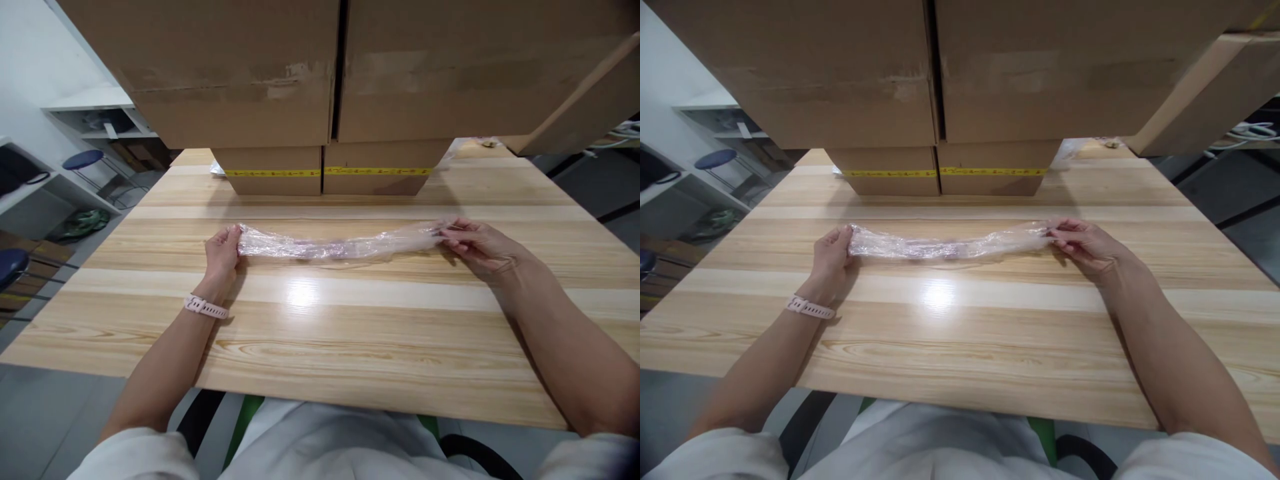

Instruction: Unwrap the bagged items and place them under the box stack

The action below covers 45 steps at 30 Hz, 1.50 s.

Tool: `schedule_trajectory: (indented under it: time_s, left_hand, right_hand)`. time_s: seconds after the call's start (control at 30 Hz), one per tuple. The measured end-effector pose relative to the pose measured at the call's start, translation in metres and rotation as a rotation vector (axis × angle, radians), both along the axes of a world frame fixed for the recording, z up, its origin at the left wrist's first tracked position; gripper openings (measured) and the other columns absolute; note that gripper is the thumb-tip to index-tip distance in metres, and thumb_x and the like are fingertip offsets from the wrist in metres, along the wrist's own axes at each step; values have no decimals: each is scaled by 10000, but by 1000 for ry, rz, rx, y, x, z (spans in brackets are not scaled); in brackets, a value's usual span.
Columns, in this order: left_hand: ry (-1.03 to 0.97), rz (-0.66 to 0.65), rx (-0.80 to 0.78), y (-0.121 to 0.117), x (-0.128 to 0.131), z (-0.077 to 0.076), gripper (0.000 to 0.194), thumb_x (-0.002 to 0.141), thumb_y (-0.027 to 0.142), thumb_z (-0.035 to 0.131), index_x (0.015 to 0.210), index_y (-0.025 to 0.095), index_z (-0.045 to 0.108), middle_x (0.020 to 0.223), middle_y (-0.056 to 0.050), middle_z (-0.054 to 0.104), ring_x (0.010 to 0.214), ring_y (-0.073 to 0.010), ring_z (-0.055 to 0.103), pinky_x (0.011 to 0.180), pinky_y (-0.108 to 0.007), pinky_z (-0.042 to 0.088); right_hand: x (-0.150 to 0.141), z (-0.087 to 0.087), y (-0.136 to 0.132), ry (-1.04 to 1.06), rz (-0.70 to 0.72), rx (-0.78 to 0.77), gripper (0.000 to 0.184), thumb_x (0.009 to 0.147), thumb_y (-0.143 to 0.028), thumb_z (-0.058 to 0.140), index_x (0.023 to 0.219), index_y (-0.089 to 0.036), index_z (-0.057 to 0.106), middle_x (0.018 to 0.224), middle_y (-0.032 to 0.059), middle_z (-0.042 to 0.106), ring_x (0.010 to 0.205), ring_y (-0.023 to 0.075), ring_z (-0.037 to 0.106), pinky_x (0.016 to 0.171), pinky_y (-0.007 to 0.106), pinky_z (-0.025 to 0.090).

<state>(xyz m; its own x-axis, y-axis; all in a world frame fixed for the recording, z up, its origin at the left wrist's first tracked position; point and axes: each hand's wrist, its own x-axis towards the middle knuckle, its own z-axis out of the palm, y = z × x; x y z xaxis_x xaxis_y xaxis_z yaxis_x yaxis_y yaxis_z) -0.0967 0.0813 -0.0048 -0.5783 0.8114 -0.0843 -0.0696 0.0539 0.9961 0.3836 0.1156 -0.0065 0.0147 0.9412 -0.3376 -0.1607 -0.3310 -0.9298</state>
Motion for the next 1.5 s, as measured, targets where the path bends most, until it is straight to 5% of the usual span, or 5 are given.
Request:
schedule_trajectory:
  time_s: [0.2,0.8,1.0,1.13,1.5]
  left_hand:
    - [-3,1,-42,1,-5,-1,312,830,298,757,638,181,541,480,85,376,392,-48,272,341,-171,175]
    - [400,120,-9,2,-13,-4,291,788,229,742,1059,210,637,955,-34,648,790,-160,612,644,-267,516]
    - [1003,-400,310,-18,13,0,297,928,271,638,1217,208,665,1253,-97,697,1191,-283,624,1075,-508,479]
    - [1144,-843,252,-21,34,-9,470,929,268,676,1392,226,604,1448,-111,628,1335,-310,553,1134,-546,438]
    - [902,-807,104,-22,27,8,299,974,427,609,1056,195,778,937,-71,789,752,-201,654,672,-311,479]
  right_hand:
    - [-3,-6,2,23,-6,115,340,722,-68,789,1036,-193,757,1114,109,765,1031,162,716,858,267,562]
    - [-17,-11,-2,-963,-375,552,166,923,-330,632,946,-182,702,899,81,679,774,188,551,765,351,427]
    - [-71,-13,-26,-1074,360,1175,336,953,-406,675,1253,-253,684,1265,112,722,1210,322,639,1065,528,455]
    - [-83,-31,-24,-1105,474,1102,449,1001,-352,589,1445,-281,585,1440,109,637,1349,326,556,1117,559,436]
    - [-93,-6,-41,-700,489,619,427,987,-578,558,881,-219,765,891,67,747,783,214,641,728,358,476]
